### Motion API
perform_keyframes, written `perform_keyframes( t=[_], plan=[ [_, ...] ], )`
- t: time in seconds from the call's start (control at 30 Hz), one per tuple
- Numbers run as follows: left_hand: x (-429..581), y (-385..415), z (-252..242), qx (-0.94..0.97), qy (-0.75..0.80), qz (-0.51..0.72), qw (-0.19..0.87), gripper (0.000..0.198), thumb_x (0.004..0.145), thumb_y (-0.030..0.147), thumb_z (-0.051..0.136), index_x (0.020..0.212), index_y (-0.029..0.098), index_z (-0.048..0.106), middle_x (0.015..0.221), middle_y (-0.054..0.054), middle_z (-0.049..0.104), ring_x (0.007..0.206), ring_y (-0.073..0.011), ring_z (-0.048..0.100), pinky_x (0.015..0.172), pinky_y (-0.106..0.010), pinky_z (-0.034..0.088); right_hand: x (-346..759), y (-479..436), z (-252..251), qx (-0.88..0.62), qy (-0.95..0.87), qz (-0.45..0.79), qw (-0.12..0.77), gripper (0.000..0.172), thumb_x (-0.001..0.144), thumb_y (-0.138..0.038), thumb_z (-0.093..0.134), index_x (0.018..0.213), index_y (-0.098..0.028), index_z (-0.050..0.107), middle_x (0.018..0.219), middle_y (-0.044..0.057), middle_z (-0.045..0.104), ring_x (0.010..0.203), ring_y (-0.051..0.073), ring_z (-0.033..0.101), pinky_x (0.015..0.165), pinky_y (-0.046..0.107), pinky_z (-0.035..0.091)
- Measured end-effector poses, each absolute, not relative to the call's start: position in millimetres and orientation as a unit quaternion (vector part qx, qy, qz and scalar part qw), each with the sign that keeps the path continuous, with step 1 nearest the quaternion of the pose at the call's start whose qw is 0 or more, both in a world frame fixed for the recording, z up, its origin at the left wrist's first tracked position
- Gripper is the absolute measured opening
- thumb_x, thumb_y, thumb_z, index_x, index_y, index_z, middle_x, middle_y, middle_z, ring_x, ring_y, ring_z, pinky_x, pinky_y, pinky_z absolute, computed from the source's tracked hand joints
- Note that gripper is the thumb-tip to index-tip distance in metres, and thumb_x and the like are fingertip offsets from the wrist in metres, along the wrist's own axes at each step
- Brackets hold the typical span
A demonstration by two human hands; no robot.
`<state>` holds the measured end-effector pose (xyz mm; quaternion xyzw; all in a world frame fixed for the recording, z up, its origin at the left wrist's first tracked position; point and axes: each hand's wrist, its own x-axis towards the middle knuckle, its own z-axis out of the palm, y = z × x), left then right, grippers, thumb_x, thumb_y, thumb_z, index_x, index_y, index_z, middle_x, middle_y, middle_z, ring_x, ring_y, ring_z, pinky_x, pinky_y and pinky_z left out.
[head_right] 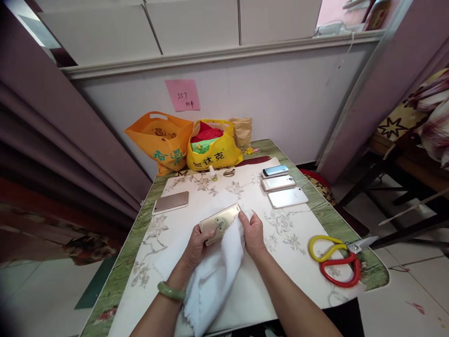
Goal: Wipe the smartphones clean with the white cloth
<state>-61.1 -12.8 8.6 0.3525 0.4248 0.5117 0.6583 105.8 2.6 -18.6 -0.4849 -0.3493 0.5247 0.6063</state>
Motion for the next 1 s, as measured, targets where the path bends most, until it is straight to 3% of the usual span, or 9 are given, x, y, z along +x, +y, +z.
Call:
perform_keyframes(
  t=[0.13,0.27,0.4,0.53,0.77,0.9,1.0],
  plan=[
    [-61.1,-9.0,-0.5,0.307,0.486,0.566,0.592,0.029,0.069,0.036,0.076,0.085,0.014,0.065,0.061,0.002,0.062,0.043,-0.0068,0.046,0.040,-0.020,0.032,107.3,-0.7,-14.0,-0.508,-0.438,0.484,0.562,0.042,0.074,-0.052,0.069,0.097,-0.017,0.062,0.090,0.005,0.071,0.080,0.021,0.063,0.070,0.030,0.052],
    [-61.2,-6.4,-2.4,0.313,0.462,0.597,0.577,0.030,0.074,0.038,0.074,0.092,0.016,0.063,0.067,0.003,0.061,0.045,-0.0051,0.045,0.043,-0.019,0.035,108.3,-2.8,-9.8,-0.524,-0.515,0.458,0.501,0.046,0.068,-0.051,0.075,0.098,-0.016,0.064,0.086,0.004,0.071,0.077,0.020,0.061,0.070,0.030,0.050],
    [-61.1,-7.7,0.2,0.326,0.457,0.573,0.597,0.032,0.073,0.038,0.075,0.092,0.015,0.063,0.070,0.002,0.062,0.046,-0.0039,0.044,0.041,-0.018,0.032,107.6,-2.1,-14.4,-0.534,-0.485,0.466,0.513,0.044,0.078,-0.059,0.063,0.084,-0.015,0.065,0.072,0.003,0.066,0.065,0.017,0.056,0.059,0.026,0.046],
    [-60.4,-7.9,1.9,0.330,0.452,0.562,0.609,0.038,0.070,0.044,0.076,0.092,0.014,0.064,0.066,0.001,0.061,0.045,-0.0049,0.045,0.039,-0.018,0.030,104.5,-2.4,-19.3,-0.564,-0.419,0.463,0.541,0.054,0.086,-0.065,0.045,0.065,-0.017,0.056,0.056,0.001,0.054,0.054,0.014,0.047,0.048,0.025,0.038],
    [-60.6,-6.0,-1.6,0.343,0.459,0.556,0.602,0.037,0.072,0.047,0.074,0.086,0.015,0.063,0.061,0.002,0.060,0.043,-0.0043,0.043,0.040,-0.018,0.030,102.8,-6.2,-9.5,-0.566,-0.482,0.400,0.536,0.041,0.073,-0.056,0.069,0.090,-0.019,0.062,0.078,0.000,0.066,0.070,0.017,0.056,0.065,0.026,0.046],
    [-61.7,-6.9,-4.3,0.354,0.458,0.551,0.601,0.037,0.073,0.047,0.073,0.086,0.015,0.062,0.065,0.000,0.062,0.045,-0.0056,0.045,0.039,-0.019,0.029,104.6,-3.9,-16.2,-0.583,-0.440,0.410,0.547,0.049,0.087,-0.063,0.046,0.069,-0.019,0.056,0.061,0.000,0.057,0.059,0.015,0.049,0.055,0.025,0.040],
    [-61.9,-8.6,-3.6,0.346,0.461,0.550,0.604,0.036,0.071,0.043,0.076,0.087,0.015,0.061,0.066,0.001,0.061,0.045,-0.0055,0.044,0.040,-0.018,0.030,103.8,-2.9,-18.4,-0.593,-0.424,0.409,0.549,0.054,0.089,-0.065,0.039,0.063,-0.020,0.052,0.057,0.000,0.054,0.056,0.015,0.047,0.054,0.026,0.039]
  ],
)
